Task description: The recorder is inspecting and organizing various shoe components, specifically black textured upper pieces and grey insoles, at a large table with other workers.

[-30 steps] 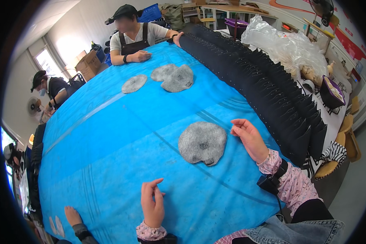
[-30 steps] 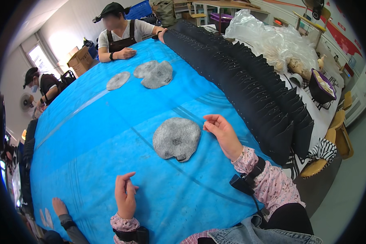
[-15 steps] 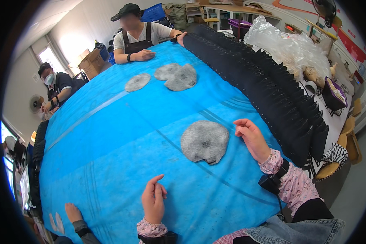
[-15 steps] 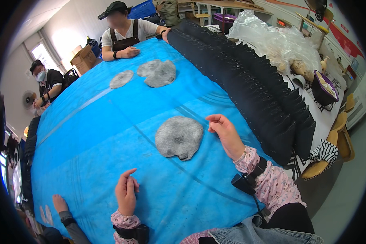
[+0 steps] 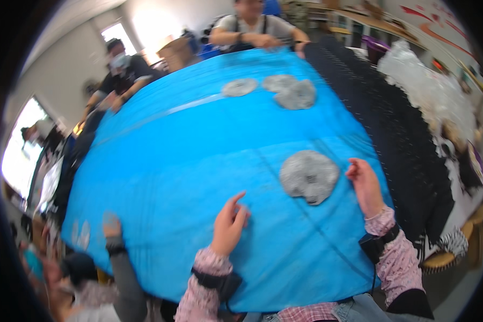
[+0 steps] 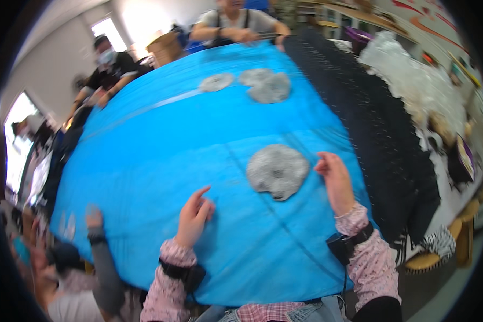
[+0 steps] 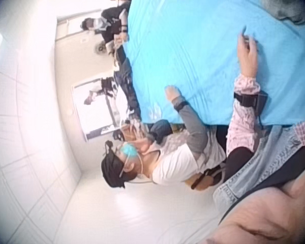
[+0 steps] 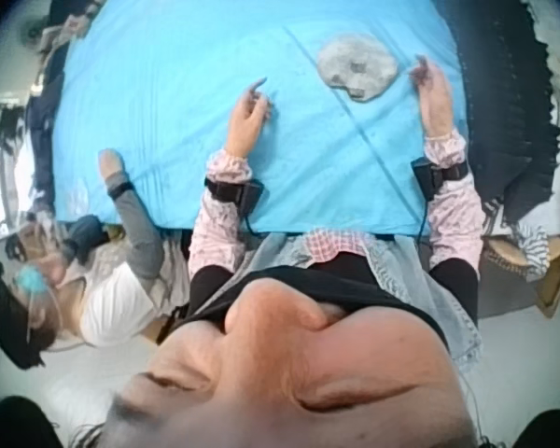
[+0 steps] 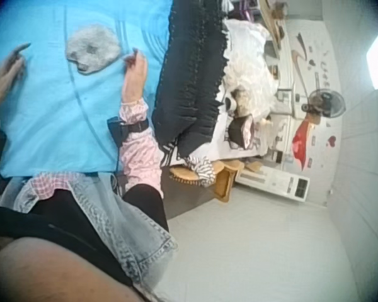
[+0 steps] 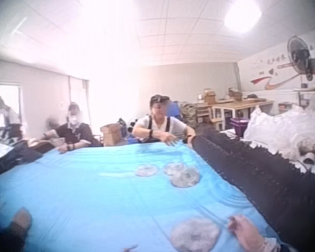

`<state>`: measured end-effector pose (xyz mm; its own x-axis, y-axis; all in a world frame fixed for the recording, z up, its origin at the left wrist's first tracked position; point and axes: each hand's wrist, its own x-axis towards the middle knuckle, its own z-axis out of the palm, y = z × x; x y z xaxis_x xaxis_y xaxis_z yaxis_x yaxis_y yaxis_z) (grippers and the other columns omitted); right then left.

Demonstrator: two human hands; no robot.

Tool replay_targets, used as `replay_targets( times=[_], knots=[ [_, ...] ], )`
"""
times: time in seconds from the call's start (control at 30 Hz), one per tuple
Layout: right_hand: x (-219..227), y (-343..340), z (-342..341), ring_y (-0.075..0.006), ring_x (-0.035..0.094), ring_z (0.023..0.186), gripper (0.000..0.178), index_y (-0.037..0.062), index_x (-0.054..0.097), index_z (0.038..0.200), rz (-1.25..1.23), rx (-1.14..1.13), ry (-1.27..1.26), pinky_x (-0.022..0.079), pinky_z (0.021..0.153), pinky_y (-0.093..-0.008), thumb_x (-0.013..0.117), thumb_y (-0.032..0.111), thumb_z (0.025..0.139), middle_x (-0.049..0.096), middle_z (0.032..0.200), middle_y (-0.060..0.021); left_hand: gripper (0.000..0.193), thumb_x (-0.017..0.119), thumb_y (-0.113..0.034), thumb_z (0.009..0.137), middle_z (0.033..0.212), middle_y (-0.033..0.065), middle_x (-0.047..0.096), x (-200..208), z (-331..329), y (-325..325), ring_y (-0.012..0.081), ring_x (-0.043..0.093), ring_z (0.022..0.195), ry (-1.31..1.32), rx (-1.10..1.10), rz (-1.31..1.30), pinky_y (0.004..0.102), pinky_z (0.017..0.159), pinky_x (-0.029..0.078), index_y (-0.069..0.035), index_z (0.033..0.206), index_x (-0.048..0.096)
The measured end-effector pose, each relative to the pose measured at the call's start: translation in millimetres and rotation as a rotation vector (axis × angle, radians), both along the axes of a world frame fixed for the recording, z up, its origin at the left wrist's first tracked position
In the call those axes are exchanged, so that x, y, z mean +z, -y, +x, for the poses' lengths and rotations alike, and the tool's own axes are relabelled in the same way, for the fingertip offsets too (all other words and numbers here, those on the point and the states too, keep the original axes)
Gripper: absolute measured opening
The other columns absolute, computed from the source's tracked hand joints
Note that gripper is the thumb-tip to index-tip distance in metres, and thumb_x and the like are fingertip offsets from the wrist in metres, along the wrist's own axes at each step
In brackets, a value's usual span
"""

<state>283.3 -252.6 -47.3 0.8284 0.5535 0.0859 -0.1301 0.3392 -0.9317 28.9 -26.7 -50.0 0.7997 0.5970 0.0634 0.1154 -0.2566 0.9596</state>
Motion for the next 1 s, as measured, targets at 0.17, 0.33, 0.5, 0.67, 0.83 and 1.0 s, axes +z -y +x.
replay_targets(
  times=[0.17,0.33,0.5,0.67,0.83,1.0],
  knots=[
    [60,-2,-38,-0.0098,0.051,0.082,0.034,0.0018,0.051,0.11,0.042,0.123,-0.047,0.04,0.076,-0.023,0.042,0.03,0.094,0.055,0.096,-0.0045,0.046,0.048,-0.015,0.091,0.094,0.0062,0.053,32,-8,-1,0.0115,0.055,0.075,0.164,-0.002,-0.238,0.0269,0.074,0.047,-0.004,0.133,0.033],
    [124,-3,-74,-0.0046,0.035,0.042,0.08,0.0018,0.056,0.082,-0.196,0.59,0.356,0.027,0.045,-0.0152,0.009,0.066,0.086,0.045,0.051,0.0013,0.08,0.011,-0.066,0.087,0.046,-0.0059,0.028,117,-26,4,0.007,0.027,0.042,0.009,-0.023,-0.178,0.0222,0.042,0.023,-0.004,0.062,0.056],
    [141,11,-29,-0.0045,0.03,0.042,0.081,0.0046,0.055,0.071,-0.261,0.197,0.575,0.024,0.045,-0.0181,0.008,0.069,0.084,0.036,0.047,0.004,0.067,0.021,-0.059,0.091,0.044,-0.0073,0.023,138,22,57,0.0048,0.022,0.04,-0.08,-0.231,-0.214,0.0207,0.041,0.02,-0.008,0.053,0.044],
    [110,113,-16,-0.0054,0.046,0.053,0.066,0.0021,0.058,0.076,-0.304,-0.114,0.444,0.036,0.051,-0.0186,0.026,0.057,0.091,0.05,0.058,0.0001,0.029,0.051,-0.028,0.091,0.063,-0.003,0.045,119,80,104,0.0041,0.042,0.057,0.017,-0.549,-0.024,0.0192,0.054,0.037,-0.001,0.095,0.06],
    [65,213,-41,-0.0091,0.052,0.071,0.02,0.0023,0.055,0.092,-0.543,-0.696,0.69,0.042,0.063,-0.0223,0.059,0.021,0.086,0.056,0.081,-0.0025,0.054,0.06,-0.03,0.084,0.117,0.0167,0.053,117,150,126,0.0205,0.053,0.106,-0.049,-0.698,0.2,0.0306,0.089,0.043,0.0,0.125,0.043],
    [19,232,-66,-0.0297,0.05,0.094,0.064,-0.0047,0.046,0.112,-0.914,-0.627,0.823,0.041,0.083,-0.0368,0.069,0.04,0.073,0.049,0.105,-0.0182,0.069,0.059,-0.041,0.081,0.124,0.0232,0.046,77,252,146,0.0286,0.046,0.115,0.025,-0.602,0.439,0.0348,0.094,0.038,0.003,0.13,0.036]
  ],
)
